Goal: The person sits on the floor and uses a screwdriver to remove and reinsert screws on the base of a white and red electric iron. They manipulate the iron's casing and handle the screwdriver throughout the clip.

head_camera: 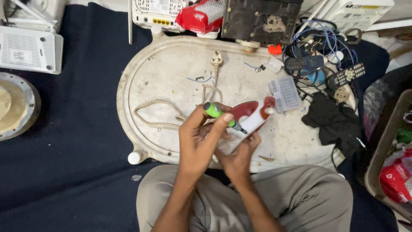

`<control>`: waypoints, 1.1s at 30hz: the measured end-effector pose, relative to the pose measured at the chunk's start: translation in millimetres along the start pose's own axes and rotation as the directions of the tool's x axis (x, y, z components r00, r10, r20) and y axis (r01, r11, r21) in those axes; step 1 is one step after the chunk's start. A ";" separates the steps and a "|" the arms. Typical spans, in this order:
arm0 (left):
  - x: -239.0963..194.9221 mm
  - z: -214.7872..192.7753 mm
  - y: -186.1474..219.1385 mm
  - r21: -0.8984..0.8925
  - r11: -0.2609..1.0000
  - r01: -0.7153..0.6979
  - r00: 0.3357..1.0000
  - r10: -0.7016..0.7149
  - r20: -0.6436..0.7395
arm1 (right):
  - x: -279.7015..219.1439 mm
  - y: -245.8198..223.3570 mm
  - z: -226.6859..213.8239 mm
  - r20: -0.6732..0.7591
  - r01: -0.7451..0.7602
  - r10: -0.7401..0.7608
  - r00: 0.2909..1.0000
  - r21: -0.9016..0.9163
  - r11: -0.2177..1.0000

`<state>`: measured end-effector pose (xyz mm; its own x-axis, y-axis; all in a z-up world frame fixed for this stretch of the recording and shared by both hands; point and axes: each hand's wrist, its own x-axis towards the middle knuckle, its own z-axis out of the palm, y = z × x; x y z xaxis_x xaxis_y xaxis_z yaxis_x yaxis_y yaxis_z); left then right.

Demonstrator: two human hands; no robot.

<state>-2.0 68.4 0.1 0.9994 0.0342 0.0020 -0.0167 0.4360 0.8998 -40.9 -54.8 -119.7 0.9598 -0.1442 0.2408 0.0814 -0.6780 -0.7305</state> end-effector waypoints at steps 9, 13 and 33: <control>-40.6 8.8 12.8 0.210 0.766 -0.607 0.793 0.569 0.218 | 41.0 0.2 -119.8 0.379 -0.470 0.277 0.883 0.703 0.534; -49.1 20.5 8.5 0.256 0.712 -0.654 0.751 0.572 0.329 | 43.3 4.4 -154.6 0.480 -0.591 0.348 0.805 0.693 0.413; -47.7 39.4 13.8 0.527 0.430 -0.733 0.667 0.605 0.435 | 47.6 -20.6 -124.9 0.551 -0.563 0.230 0.802 0.826 -0.014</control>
<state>-48.7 37.3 29.6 0.6695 -0.1048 0.7354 -0.7243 -0.3116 0.6150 -30.5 -137.6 -13.3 0.9367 0.1255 -0.3268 -0.3199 0.6861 -0.6534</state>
